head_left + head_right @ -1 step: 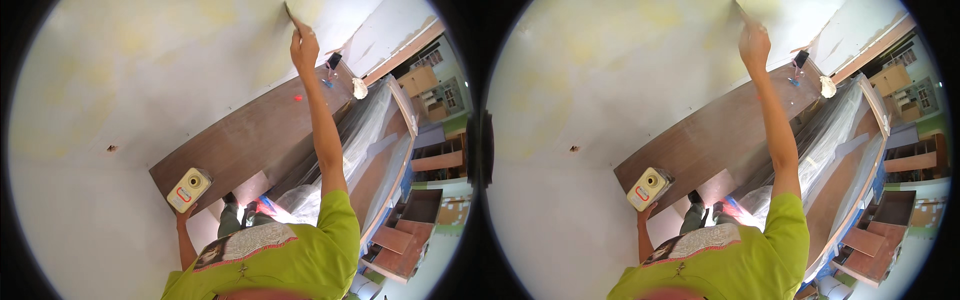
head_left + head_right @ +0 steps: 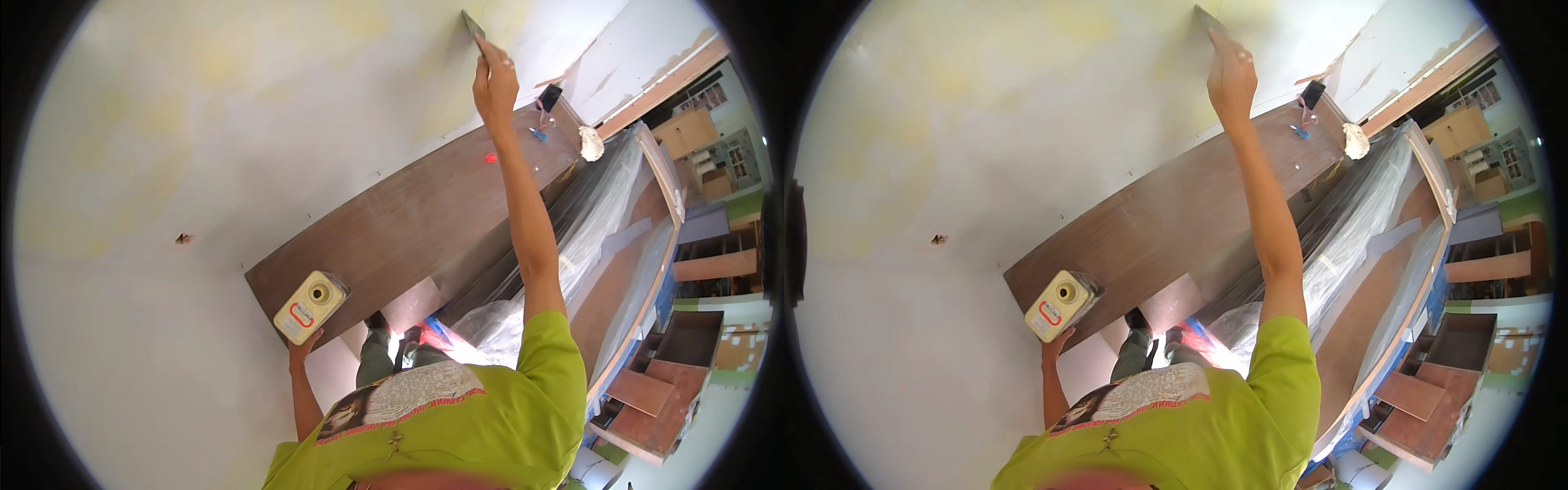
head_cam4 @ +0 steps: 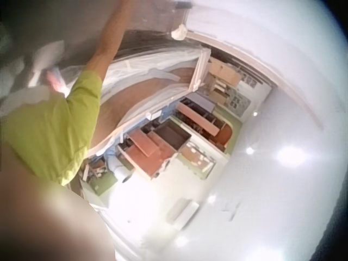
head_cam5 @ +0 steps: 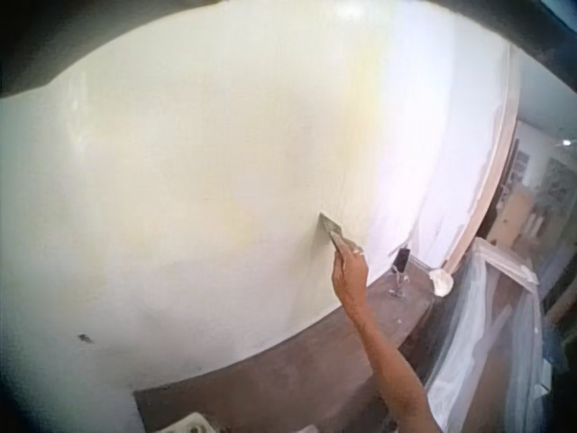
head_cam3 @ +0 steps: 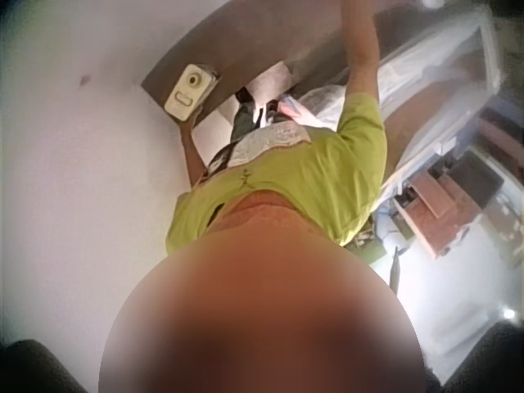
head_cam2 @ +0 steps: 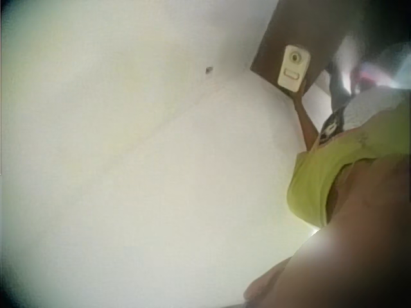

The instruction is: The person pours a yellowish liquid from a plastic bottle onto a putty knife and spreads it onto a white wall in repeated cycles. The person holds the bottle in one hand and the putty knife in the other, repeatedly applying the liquid to different spots on the wall.

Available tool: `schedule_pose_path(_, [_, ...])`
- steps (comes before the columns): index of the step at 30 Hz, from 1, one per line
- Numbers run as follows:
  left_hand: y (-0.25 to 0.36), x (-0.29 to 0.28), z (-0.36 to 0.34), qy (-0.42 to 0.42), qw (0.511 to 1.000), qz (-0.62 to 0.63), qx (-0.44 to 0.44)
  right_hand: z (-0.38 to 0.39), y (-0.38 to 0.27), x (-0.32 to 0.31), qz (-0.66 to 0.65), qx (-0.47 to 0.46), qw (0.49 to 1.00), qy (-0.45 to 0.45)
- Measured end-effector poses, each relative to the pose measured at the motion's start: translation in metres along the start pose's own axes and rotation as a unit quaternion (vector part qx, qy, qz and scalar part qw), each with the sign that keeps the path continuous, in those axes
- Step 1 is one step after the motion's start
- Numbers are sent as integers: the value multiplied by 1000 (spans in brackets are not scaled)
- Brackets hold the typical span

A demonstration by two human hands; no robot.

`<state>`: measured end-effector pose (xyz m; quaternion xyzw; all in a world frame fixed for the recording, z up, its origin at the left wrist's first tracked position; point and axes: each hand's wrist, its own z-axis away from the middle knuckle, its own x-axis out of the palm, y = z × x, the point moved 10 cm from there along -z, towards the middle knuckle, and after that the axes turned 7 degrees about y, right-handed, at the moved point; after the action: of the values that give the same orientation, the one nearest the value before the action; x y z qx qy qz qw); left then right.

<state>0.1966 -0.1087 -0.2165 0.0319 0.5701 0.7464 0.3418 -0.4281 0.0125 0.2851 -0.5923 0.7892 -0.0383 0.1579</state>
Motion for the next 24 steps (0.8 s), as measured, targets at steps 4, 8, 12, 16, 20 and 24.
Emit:
schedule_pose_path(4, [-3, 0, 5, -7, 999, -2, -51, 86, 16, 21, 7, 34, 999, -32])
schedule_pose_path(8, [6, 1, 8, -5, 998, 29, -53, 168, 38, 42, -11, 94, 993, -69])
schedule_pose_path(12, [0, 1, 9, -15, 998, 33, -54, 246, 52, 65, 2, 160, 984, -84])
schedule_pose_path(16, [-20, 0, 7, -24, 998, 11, -53, 306, 58, 87, -5, 207, 976, -67])
schedule_pose_path(20, [-36, -5, 6, -4, 999, 38, -15, 358, 65, 105, -2, 289, 956, -53])
schedule_pose_path(24, [-57, -7, 3, -4, 1000, 19, 7, 413, 80, 118, -43, 474, 879, -36])
